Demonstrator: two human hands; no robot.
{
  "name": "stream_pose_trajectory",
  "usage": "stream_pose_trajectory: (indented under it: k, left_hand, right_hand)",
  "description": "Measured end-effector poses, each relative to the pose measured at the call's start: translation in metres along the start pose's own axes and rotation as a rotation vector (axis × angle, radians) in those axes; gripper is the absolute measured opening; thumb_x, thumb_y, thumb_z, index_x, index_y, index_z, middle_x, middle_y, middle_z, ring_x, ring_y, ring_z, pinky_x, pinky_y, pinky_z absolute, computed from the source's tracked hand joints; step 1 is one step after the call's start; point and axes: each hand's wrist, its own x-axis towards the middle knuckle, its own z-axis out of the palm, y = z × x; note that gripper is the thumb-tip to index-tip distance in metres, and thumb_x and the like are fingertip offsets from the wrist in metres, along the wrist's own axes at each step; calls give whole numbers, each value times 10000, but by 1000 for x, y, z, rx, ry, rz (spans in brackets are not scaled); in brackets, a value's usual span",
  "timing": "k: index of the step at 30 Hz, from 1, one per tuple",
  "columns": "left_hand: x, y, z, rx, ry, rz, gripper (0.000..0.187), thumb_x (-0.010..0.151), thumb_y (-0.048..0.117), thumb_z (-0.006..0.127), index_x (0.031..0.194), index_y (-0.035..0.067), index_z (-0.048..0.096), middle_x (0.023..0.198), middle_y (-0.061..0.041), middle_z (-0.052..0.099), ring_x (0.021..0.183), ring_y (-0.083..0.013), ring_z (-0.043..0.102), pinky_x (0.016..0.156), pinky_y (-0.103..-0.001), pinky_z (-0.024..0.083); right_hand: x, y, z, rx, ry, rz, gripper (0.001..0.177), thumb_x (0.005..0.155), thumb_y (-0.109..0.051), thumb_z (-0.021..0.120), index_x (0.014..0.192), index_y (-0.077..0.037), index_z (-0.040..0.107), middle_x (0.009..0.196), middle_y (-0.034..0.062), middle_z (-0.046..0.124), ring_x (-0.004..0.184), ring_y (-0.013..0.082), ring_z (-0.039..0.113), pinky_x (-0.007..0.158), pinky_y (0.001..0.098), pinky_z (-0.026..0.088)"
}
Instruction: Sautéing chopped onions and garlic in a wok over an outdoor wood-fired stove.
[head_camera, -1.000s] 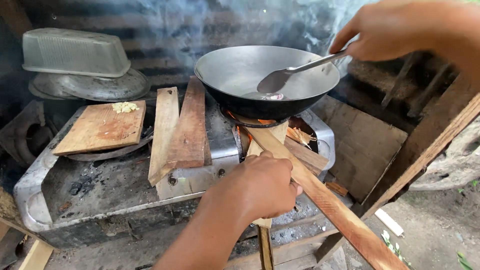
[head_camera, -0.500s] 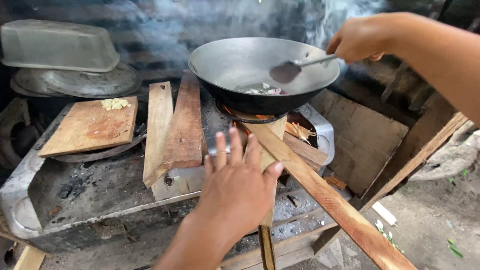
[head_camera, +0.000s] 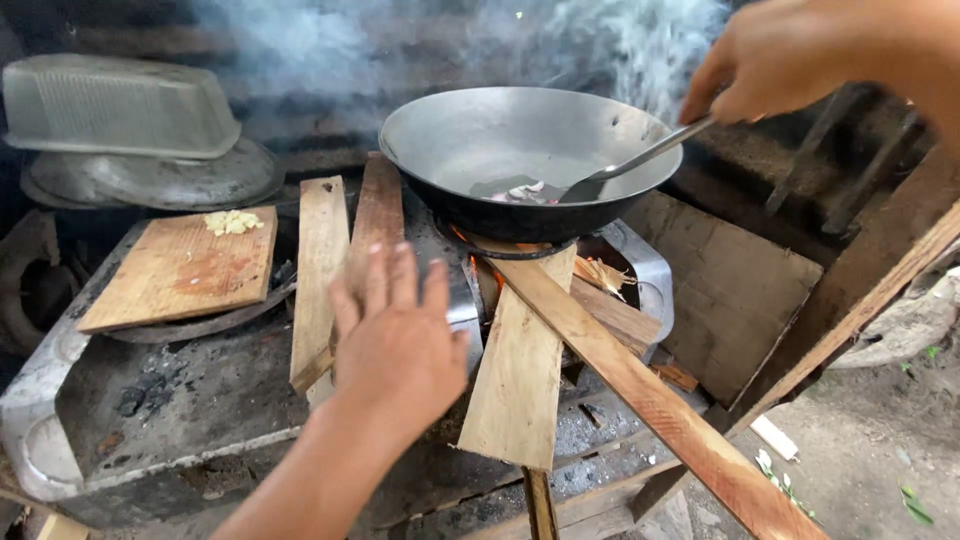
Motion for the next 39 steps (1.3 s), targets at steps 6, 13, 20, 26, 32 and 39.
stream_pose_trajectory:
  k: [6, 13, 20, 26, 32, 39]
  left_hand:
    - [-7, -12, 9, 121, -139, -85, 845, 854, 221, 655, 1567, 55, 233, 1685, -221, 96, 1548, -373, 2, 1154, -622, 114]
    - [-4, -14, 15, 159, -65, -98, 797, 821, 124, 630, 1555, 78, 323, 1673, -250, 152, 1499, -418, 101, 1144, -531, 199]
    - [-1, -15, 25, 217, -84, -129, 740, 887, 169, 557, 1549, 36, 255, 1631, -186, 241, 1483, -398, 199, 1160, -563, 175]
    - [1, -16, 25, 213, -124, -146, 767, 889, 164, 556, 1559, 33, 206, 1643, -191, 197, 1496, -405, 161, 1159, -579, 158]
    - [1, -12, 11, 163, -196, -150, 814, 879, 182, 598, 1564, 34, 183, 1642, -187, 166, 1508, -404, 143, 1158, -559, 166]
    - [1, -13, 17, 118, -165, -148, 818, 844, 165, 593, 1549, 9, 207, 1651, -209, 179, 1497, -409, 140, 1135, -571, 167]
  right_hand:
    - [-12, -37, 3, 175, -16, 33, 449, 869, -147, 637, 1253, -314, 801, 1059, 116, 781, 976, 284, 736, 942, 430, 564]
    - [19, -43, 27, 376, -29, 124, 438, 888, -149, 610, 1280, -263, 767, 1133, 141, 784, 1031, 308, 741, 953, 459, 587]
    - [-26, -47, -5, 163, -35, -25, 524, 870, -109, 593, 1304, -351, 760, 1277, 97, 733, 1153, 303, 682, 1065, 468, 494]
    - [-27, 4, -23, 150, -4, -31, 396, 944, -173, 645, 1321, -217, 757, 1071, 163, 755, 937, 292, 735, 867, 437, 583]
    - [-33, -44, -31, 250, -73, 12, 376, 936, -157, 621, 1272, -215, 779, 924, 66, 749, 760, 190, 665, 680, 365, 535]
    - [4, -47, -11, 464, -176, 245, 498, 948, -26, 505, 1357, -216, 717, 837, 93, 672, 518, 194, 313, 493, 356, 317]
